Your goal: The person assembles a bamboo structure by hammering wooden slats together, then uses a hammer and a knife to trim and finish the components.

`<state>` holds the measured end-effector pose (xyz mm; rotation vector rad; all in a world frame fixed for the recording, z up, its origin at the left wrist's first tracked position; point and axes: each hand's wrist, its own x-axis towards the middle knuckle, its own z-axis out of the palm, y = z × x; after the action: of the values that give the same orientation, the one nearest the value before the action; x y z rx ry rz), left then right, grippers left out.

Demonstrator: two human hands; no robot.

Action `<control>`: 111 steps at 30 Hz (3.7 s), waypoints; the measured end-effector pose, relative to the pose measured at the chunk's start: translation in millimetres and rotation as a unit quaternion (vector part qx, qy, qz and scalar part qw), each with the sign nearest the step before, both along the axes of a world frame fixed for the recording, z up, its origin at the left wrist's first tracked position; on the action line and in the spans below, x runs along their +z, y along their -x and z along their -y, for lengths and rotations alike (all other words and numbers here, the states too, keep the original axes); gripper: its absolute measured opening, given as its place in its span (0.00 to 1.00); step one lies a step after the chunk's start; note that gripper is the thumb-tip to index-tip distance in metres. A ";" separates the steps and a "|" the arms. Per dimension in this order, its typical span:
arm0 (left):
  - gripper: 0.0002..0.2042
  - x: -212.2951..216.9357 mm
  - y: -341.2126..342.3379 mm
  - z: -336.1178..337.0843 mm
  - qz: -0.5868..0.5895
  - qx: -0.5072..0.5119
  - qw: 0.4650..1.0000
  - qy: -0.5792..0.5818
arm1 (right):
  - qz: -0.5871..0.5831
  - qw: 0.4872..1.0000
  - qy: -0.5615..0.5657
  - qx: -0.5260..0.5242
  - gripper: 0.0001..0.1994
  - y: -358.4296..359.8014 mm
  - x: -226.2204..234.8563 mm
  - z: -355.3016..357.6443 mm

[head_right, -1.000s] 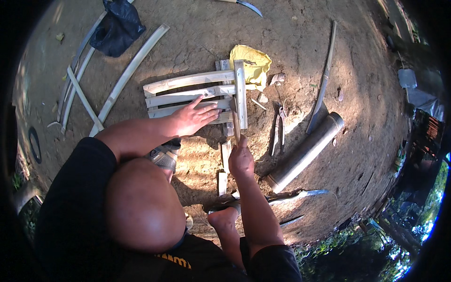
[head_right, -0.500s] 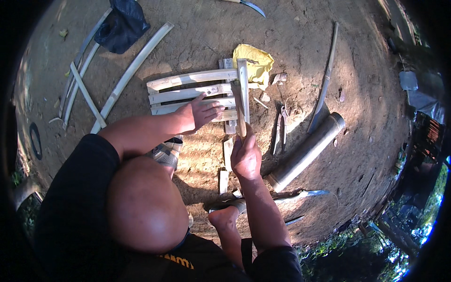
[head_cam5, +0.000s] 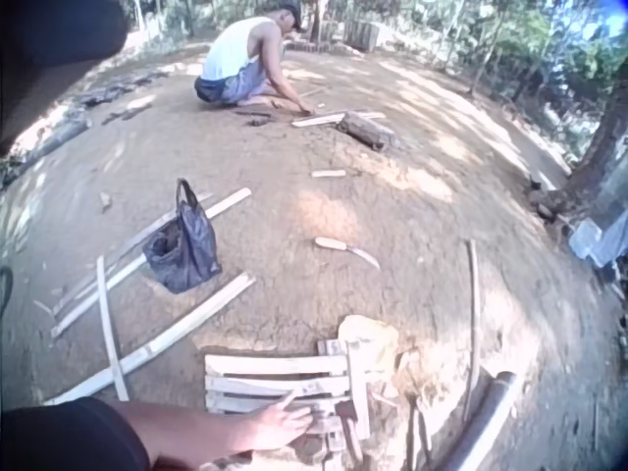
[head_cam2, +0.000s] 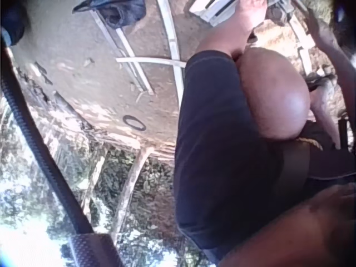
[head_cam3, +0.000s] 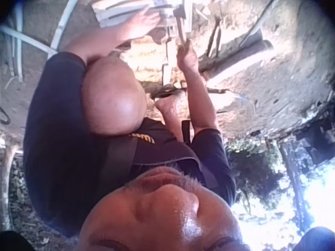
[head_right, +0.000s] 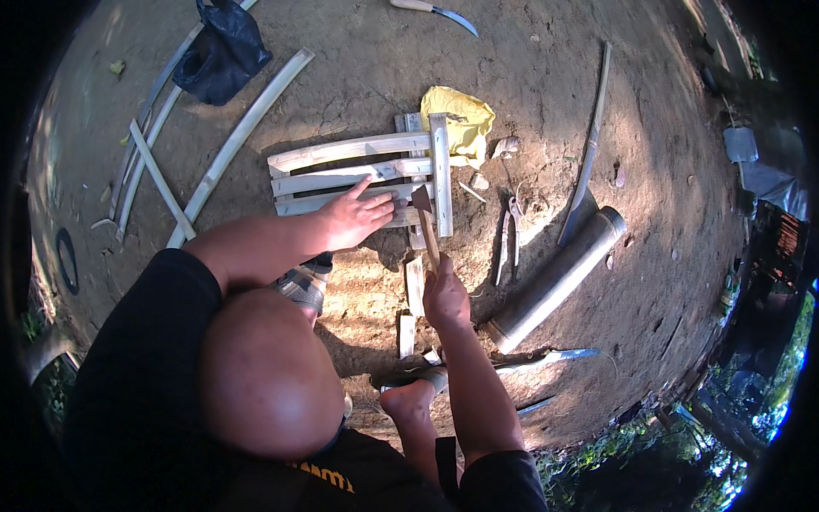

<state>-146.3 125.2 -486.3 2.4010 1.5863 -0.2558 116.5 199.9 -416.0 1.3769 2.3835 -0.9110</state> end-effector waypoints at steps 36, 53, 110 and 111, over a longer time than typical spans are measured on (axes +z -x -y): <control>0.28 22.9 10.4 -11.0 -0.079 -0.040 0.990 0.111 | 0.092 0.990 0.003 0.110 0.30 -5.3 66.1 14.8; 0.28 -2.9 -1.0 -5.5 -0.075 -0.031 0.996 0.037 | -0.108 0.993 -0.043 0.022 0.27 -28.2 17.7 24.4; 0.44 40.8 46.0 54.1 0.128 0.237 0.962 0.042 | -0.097 0.970 -0.094 -0.201 0.24 -100.0 -54.3 30.4; 0.43 52.0 52.2 71.4 0.130 0.340 0.931 0.031 | -0.072 0.973 -0.098 -0.197 0.24 -107.2 -56.6 35.8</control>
<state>-198.4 53.8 -434.3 1.6116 2.0979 0.1413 223.7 164.0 -472.6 1.9740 2.4016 -0.9120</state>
